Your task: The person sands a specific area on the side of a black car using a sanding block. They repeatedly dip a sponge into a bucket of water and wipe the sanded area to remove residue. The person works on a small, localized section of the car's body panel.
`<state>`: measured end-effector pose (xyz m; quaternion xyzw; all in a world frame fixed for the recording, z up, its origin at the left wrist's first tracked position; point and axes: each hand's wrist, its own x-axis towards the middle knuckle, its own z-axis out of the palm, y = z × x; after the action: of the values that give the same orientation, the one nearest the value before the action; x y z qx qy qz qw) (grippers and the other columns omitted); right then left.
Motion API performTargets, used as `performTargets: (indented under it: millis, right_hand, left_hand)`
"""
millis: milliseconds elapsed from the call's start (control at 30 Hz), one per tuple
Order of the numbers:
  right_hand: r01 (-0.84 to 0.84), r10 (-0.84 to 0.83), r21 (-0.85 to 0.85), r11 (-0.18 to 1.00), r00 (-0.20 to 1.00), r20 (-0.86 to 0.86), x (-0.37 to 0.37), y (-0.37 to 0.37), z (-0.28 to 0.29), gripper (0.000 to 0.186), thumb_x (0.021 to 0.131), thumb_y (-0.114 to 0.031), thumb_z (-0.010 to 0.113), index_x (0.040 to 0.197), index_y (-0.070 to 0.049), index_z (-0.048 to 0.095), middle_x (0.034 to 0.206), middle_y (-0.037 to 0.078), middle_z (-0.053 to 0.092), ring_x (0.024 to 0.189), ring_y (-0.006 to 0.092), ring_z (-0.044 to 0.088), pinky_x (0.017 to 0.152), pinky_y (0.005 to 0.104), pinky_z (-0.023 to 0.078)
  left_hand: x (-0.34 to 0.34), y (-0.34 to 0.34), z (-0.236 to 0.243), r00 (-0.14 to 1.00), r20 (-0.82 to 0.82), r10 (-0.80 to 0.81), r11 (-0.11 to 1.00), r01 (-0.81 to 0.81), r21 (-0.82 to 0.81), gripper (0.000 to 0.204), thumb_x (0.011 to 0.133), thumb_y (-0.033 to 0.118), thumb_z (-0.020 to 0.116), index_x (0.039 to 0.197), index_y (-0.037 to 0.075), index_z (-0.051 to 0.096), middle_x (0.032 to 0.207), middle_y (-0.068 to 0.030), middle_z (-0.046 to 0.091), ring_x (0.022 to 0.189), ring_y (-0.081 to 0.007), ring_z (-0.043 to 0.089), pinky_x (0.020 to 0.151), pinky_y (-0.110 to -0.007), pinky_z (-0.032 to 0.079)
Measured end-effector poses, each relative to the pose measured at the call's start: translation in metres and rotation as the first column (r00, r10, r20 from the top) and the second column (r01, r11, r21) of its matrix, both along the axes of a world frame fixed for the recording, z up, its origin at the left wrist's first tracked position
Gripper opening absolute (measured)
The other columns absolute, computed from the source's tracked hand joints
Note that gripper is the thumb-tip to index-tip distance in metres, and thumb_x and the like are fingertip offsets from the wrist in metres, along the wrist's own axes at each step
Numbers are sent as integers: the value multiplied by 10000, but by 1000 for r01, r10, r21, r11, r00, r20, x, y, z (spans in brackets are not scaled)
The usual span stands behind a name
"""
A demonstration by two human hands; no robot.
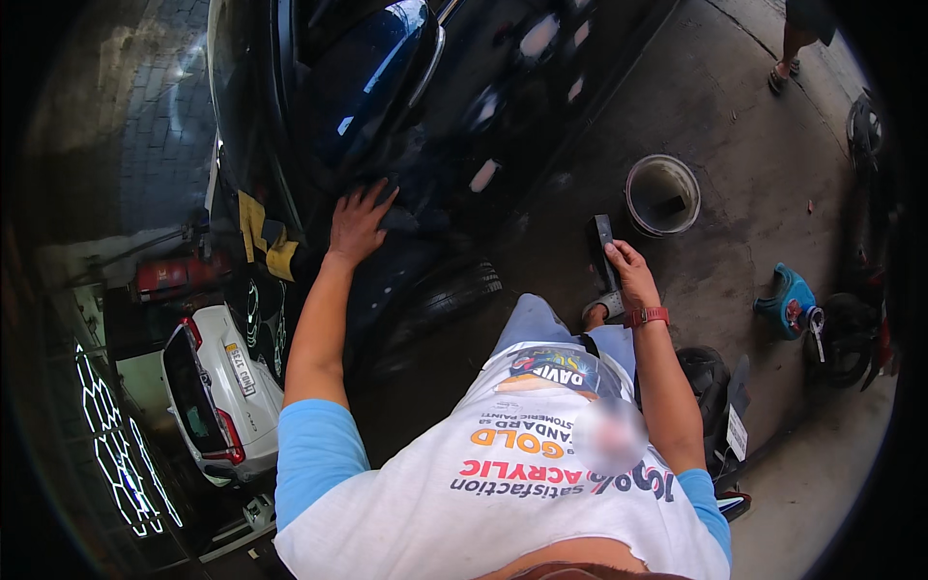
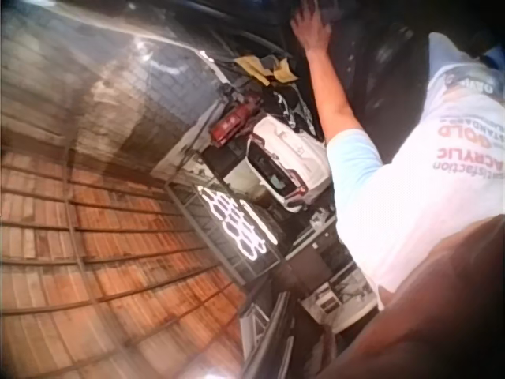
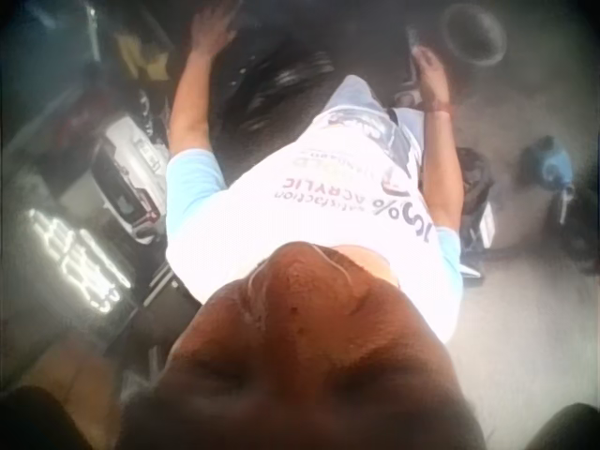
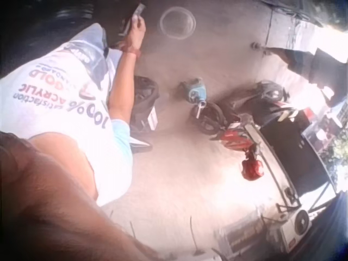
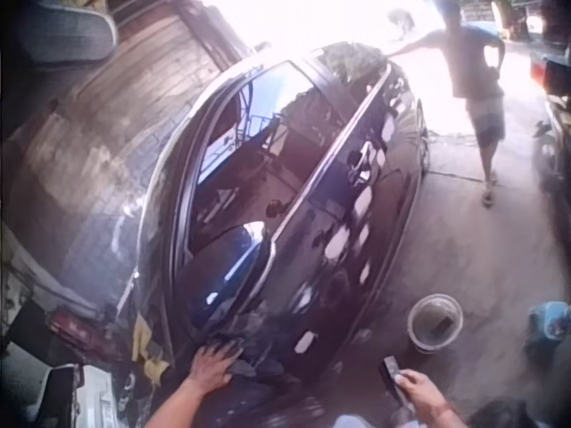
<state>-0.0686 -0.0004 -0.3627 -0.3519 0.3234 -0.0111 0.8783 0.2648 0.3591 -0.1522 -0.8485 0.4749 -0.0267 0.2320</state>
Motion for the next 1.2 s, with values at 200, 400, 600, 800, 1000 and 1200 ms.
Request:
performTargets:
  millis: [200, 400, 600, 800, 1000, 1200]
  right_hand:
    - [8, 4, -203, 979, 998, 57, 28, 9, -29, 387, 998, -249, 808, 1314, -53, 701, 1120, -2, 719, 1043, 69, 622, 863, 280, 517]
    - [22, -38, -352, 936, 999, -39, 42, 33, 15, 492, 935, -239, 866, 1354, -57, 682, 1201, 55, 717, 1094, 138, 662, 941, 321, 542]
    - [281, -341, -306, 910, 925, -164, 54, 95, -33, 540, 930, -225, 864, 1380, -18, 649, 1242, 101, 734, 1144, 182, 686, 1040, 322, 516]
    - [420, -508, -353, 836, 835, -211, 142, 183, -74, 550, 967, -245, 820, 1397, 17, 598, 1297, 159, 731, 1196, 241, 703, 1054, 374, 534]
    - [310, -506, -546, 779, 825, -253, 245, 214, -70, 582, 920, -368, 817, 1404, -118, 611, 1372, 207, 701, 1291, 391, 664, 1087, 466, 523]
    - [424, -575, -583, 693, 813, -93, 294, 223, -80, 568, 922, -334, 797, 1428, -152, 613, 1406, 183, 680, 1328, 369, 637, 1126, 447, 505]
  left_hand:
    - [32, -14, -28, 990, 113, -80, 994, 88, -64, 740, 725, 110, 815, 1430, 286, 676, 1463, -40, 601, 1317, -327, 553, 1061, -507, 454]
    - [44, -9, 33, 966, -100, -238, 966, 225, -128, 665, 657, 110, 831, 1297, 267, 740, 1313, -73, 663, 1188, -338, 623, 980, -478, 507]
    - [92, 15, 124, 900, 378, -217, 794, 388, -468, 470, 753, 108, 800, 1213, 205, 798, 1220, -96, 713, 1169, -330, 666, 1007, -451, 515]
    - [191, -53, 180, 914, 363, -184, 674, 386, -630, 318, 971, 225, 759, 1287, 255, 765, 1227, -65, 725, 1239, -325, 653, 1090, -464, 486]
    - [251, -75, 158, 785, 578, -223, 634, 568, -526, 325, 903, 350, 822, 1219, 276, 801, 1211, -92, 750, 1162, -349, 702, 1031, -475, 536]
    - [245, -81, 186, 704, 541, -461, 668, 676, -311, 372, 876, 198, 833, 1236, 287, 800, 1209, -54, 761, 1137, -293, 717, 984, -424, 562]
